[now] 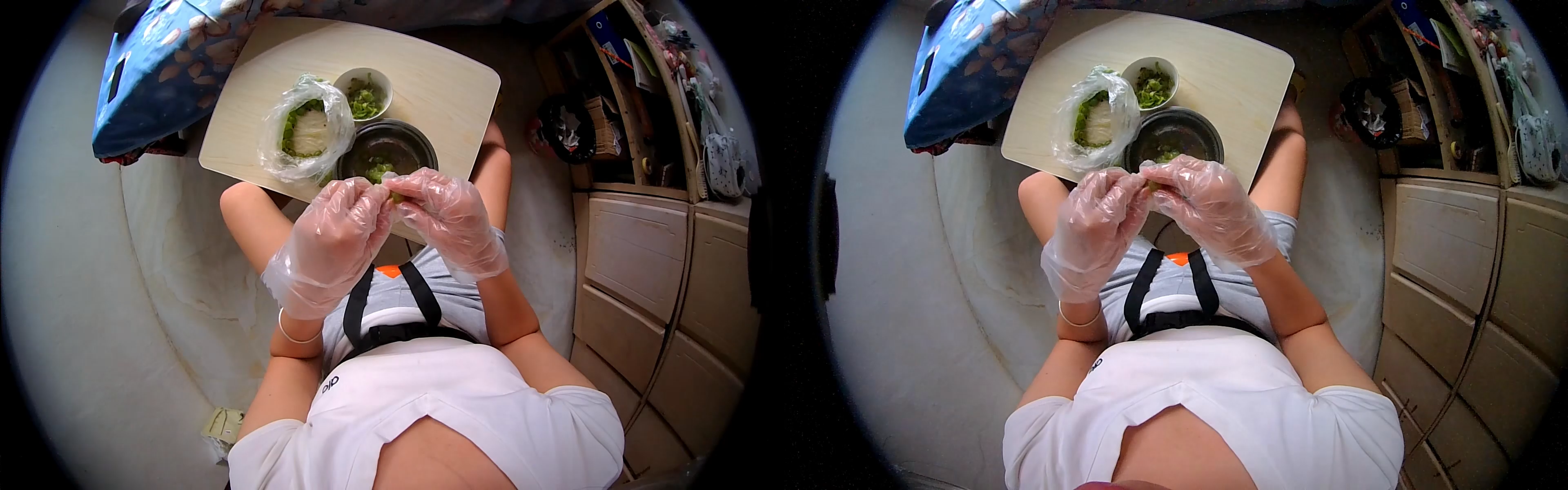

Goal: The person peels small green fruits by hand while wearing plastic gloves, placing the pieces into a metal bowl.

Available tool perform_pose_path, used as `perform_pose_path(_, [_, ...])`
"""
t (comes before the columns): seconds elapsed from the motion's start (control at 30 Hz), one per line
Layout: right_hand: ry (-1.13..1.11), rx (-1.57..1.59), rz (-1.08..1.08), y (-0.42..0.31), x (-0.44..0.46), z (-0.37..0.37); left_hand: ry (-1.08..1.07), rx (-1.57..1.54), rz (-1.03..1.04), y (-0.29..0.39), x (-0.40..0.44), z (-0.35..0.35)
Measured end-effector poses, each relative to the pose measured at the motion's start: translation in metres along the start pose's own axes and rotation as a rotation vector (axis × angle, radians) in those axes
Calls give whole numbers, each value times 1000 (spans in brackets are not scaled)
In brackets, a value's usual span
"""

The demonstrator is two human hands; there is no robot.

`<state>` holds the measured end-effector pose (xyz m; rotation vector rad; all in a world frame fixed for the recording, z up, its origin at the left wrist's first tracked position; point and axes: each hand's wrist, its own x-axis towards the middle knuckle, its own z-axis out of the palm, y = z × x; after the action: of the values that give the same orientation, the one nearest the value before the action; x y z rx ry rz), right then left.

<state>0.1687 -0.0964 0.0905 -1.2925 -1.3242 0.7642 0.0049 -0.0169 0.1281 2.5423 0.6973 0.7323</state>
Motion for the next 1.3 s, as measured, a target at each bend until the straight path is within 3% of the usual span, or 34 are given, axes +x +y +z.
perform_pose_path(0.07, [-25, -124, -36, -5, 3, -3, 0, 24, 6, 1, 0, 1])
perform_pose_path(0.4, [-20, -156, -47, -3, 2, -1, 63, -40, -9, -7, 0, 9])
perform_pose_path(0.5, [-1, -23, 32, 3, -4, 5, 71, -126, -95, -7, -2, 10])
perform_pose_path(0.57, [48, 368, 176, 8, -8, 11, 89, -177, -160, -7, -3, 9])
perform_pose_path(0.6, [48, 367, 175, 6, -8, 11, 62, -291, -221, -8, -3, 7])
perform_pose_path(0.67, [65, 795, 468, 2, -8, 10, 35, -405, -282, -9, -3, 7])
perform_pose_path(0.8, [64, 893, 474, 10, -11, 10, 50, -369, -241, -12, -5, 10])
perform_pose_path(1.0, [63, 453, 252, 13, -13, 9, -1, -348, -197, -8, -1, 4])
perform_pose_path(1.07, [37, 96, 55, 10, -10, 7, -18, -338, -196, -9, -1, 4])
perform_pose_path(1.17, [58, -131, -87, 11, -8, 6, -9, -320, -131, -13, -1, 6])
perform_pose_path(1.3, [61, -159, -143, 5, -5, 5, 6, -298, -109, -14, -1, 11])
